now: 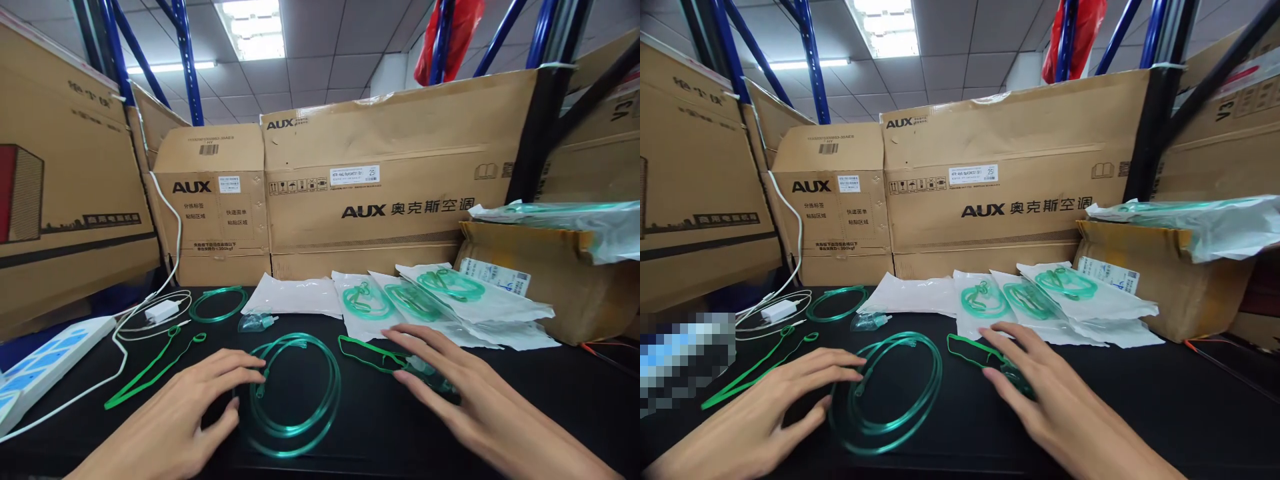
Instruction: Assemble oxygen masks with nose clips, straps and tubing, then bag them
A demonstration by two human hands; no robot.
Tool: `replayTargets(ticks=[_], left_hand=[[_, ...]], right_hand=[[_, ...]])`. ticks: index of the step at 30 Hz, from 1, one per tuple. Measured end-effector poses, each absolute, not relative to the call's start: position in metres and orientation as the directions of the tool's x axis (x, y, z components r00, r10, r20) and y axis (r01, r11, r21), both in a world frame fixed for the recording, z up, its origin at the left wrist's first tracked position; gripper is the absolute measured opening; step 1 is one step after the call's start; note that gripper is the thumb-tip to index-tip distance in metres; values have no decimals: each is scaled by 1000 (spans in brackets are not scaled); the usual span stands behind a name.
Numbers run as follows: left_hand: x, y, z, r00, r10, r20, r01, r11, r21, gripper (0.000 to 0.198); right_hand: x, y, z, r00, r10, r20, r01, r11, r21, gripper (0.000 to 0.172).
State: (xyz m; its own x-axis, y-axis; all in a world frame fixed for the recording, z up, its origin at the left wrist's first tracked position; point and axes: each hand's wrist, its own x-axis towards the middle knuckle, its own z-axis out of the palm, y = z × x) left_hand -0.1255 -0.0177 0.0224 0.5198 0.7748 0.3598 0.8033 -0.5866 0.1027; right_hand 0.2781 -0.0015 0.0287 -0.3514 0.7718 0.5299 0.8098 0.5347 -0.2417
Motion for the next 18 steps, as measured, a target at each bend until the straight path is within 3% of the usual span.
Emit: replayTargets(ticks=[3, 6, 10, 14, 18], left_hand=[[-120, -6, 30, 545, 768, 338, 743, -629, 231, 29], [-118, 4, 33, 616, 735, 283, 672, -678, 299, 32], [-120, 16, 35, 686, 696, 212, 629, -714, 308, 37], [-120, 26, 36, 709, 683, 172, 607, -716, 344, 25], [-119, 23, 34, 698, 688, 200, 599, -714, 364, 21]], right_hand=[[231, 10, 43, -547, 652, 525, 695, 704, -149, 30], [186, 27, 47, -647, 636, 420, 661, 743, -106, 20], [155, 41, 37, -675, 624, 395, 655, 753, -70, 19], [141, 45, 30, -668, 645, 370, 684, 729, -35, 11], [130, 49, 26, -645, 674, 359, 718, 695, -15, 21]])
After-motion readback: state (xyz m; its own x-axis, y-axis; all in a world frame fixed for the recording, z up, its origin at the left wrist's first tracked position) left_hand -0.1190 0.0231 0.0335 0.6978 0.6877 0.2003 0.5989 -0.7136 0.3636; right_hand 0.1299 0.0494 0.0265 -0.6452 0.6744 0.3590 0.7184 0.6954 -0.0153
